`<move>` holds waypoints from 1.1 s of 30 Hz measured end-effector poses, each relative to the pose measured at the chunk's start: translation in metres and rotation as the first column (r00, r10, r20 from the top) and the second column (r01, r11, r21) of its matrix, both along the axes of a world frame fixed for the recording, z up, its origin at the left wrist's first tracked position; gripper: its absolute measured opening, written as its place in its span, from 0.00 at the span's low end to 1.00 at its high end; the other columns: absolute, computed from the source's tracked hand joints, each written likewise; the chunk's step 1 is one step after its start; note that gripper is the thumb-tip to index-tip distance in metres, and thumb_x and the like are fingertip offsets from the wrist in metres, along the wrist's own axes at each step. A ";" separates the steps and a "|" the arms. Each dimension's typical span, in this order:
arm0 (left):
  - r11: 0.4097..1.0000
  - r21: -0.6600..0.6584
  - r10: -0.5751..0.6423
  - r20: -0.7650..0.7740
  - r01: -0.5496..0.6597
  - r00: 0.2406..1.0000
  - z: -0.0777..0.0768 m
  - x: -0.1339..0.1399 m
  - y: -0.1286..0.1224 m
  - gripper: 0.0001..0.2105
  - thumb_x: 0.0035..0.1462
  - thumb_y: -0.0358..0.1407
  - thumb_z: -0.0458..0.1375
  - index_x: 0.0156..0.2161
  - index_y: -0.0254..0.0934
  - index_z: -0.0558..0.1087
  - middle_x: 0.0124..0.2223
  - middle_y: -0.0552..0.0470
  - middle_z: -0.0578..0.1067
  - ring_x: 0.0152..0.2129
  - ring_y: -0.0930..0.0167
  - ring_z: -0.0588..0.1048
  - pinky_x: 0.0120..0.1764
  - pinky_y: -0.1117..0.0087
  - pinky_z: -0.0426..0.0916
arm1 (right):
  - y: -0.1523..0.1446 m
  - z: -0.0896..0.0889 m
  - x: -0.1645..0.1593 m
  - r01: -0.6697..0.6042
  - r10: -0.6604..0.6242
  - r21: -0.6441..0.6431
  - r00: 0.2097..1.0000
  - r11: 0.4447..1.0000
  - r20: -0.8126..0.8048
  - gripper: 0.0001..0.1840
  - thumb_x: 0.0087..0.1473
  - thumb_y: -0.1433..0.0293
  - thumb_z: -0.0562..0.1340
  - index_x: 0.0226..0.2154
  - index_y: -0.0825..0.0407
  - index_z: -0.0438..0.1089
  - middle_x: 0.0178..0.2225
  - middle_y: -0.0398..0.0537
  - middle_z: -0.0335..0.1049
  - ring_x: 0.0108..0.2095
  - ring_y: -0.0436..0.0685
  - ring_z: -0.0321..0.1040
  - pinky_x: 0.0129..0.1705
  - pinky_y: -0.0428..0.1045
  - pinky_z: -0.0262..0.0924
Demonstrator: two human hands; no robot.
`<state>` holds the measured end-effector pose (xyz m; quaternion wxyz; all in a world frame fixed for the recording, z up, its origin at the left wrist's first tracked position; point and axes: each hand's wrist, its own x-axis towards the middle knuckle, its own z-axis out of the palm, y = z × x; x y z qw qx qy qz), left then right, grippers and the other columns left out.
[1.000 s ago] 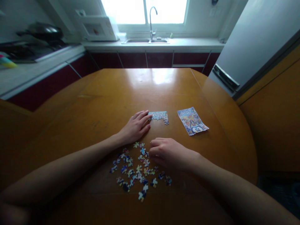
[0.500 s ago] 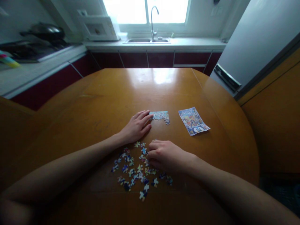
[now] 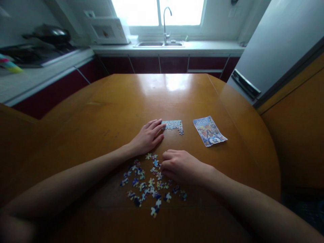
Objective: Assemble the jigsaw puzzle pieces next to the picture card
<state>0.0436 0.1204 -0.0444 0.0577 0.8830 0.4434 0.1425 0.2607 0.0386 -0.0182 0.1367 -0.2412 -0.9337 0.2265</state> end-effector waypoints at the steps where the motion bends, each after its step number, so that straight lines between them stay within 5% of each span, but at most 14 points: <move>1: 1.000 0.001 -0.001 -0.001 0.001 1.000 0.000 0.000 0.000 0.23 0.68 0.42 0.49 0.64 0.37 0.62 0.69 0.43 0.59 0.65 0.59 0.56 0.66 0.55 0.54 | 0.000 0.000 0.000 -0.004 0.004 -0.001 1.000 1.000 -0.002 0.10 0.64 0.68 0.59 0.34 0.52 0.75 0.34 0.47 0.69 0.35 0.53 0.63 0.38 0.48 0.59; 25: 1.000 0.005 -0.014 0.030 0.014 0.999 -0.003 -0.002 0.001 0.22 0.68 0.42 0.48 0.65 0.40 0.61 0.69 0.45 0.59 0.65 0.59 0.56 0.66 0.53 0.54 | 0.000 0.001 -0.004 -0.058 0.059 0.019 0.998 0.998 -0.038 0.08 0.62 0.72 0.58 0.36 0.52 0.74 0.34 0.48 0.68 0.36 0.54 0.62 0.39 0.49 0.59; 33: 1.000 -0.008 -0.010 0.025 0.010 1.000 0.000 -0.001 0.000 0.22 0.68 0.43 0.48 0.64 0.39 0.62 0.69 0.45 0.59 0.65 0.60 0.56 0.66 0.54 0.53 | 0.003 -0.001 -0.003 0.030 -0.027 0.042 0.998 0.999 -0.059 0.11 0.65 0.70 0.56 0.35 0.53 0.73 0.34 0.49 0.68 0.35 0.54 0.61 0.38 0.49 0.59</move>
